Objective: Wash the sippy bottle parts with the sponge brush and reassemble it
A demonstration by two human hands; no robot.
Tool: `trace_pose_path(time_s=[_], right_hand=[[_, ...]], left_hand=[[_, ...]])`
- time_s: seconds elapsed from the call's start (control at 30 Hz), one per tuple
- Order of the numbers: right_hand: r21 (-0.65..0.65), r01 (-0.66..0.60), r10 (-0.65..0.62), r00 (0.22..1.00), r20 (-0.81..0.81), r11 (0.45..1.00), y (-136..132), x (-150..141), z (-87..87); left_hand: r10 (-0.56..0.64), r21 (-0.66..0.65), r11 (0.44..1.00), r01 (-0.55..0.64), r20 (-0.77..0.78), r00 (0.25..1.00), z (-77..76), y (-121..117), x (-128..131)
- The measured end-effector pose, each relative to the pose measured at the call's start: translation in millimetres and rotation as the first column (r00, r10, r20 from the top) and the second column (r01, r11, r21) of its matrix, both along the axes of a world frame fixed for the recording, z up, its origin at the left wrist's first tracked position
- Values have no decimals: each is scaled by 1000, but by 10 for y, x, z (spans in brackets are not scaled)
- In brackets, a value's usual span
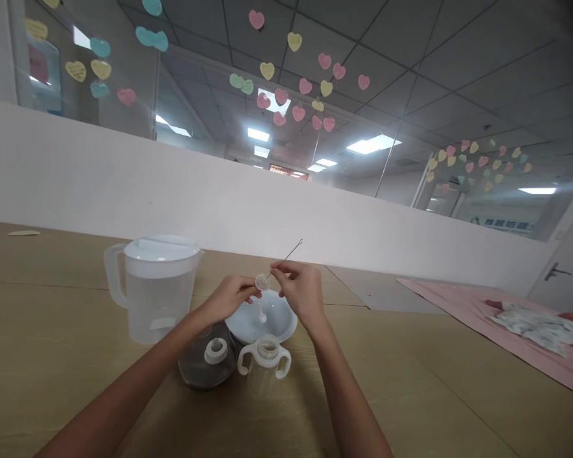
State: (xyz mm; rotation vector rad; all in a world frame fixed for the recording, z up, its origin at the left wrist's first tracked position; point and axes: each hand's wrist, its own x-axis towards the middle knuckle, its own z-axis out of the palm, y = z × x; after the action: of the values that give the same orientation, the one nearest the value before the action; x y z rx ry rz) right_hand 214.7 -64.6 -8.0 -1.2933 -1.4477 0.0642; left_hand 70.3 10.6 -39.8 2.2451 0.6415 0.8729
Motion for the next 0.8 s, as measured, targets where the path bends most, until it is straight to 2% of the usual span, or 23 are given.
trace_pose_path(time_s=[0.1,0.23,0.3,0.43,0.57,0.7,0.8], right_hand=[[-75,-38,41,999,36,996,20,-9,-23],[-90,23,-12,993,121,996,43,13,-20],[-53,9,-3,993,121,999,12,16,14],[115,-75,76,997,-6,991,-128,-17,103],[239,-23,25,1000,-4,971,-211,-57,125],[270,22,-12,999,-38,962,-141,-74,67],[299,36,-21,998,-54,954,-44,-100,-5]], left_hand=[[-9,33,999,10,-28,1000,-4,-3,-1],[13,114,993,-8,-41,999,-49,51,5],[9,144,990,-4,-37,999,-81,92,8],[-4,175,984,13,-56,998,-124,141,9],[-23,185,982,32,-53,998,-117,123,12],[-19,163,986,24,-35,999,-119,102,22],[-27,97,995,24,29,999,-138,94,39]])
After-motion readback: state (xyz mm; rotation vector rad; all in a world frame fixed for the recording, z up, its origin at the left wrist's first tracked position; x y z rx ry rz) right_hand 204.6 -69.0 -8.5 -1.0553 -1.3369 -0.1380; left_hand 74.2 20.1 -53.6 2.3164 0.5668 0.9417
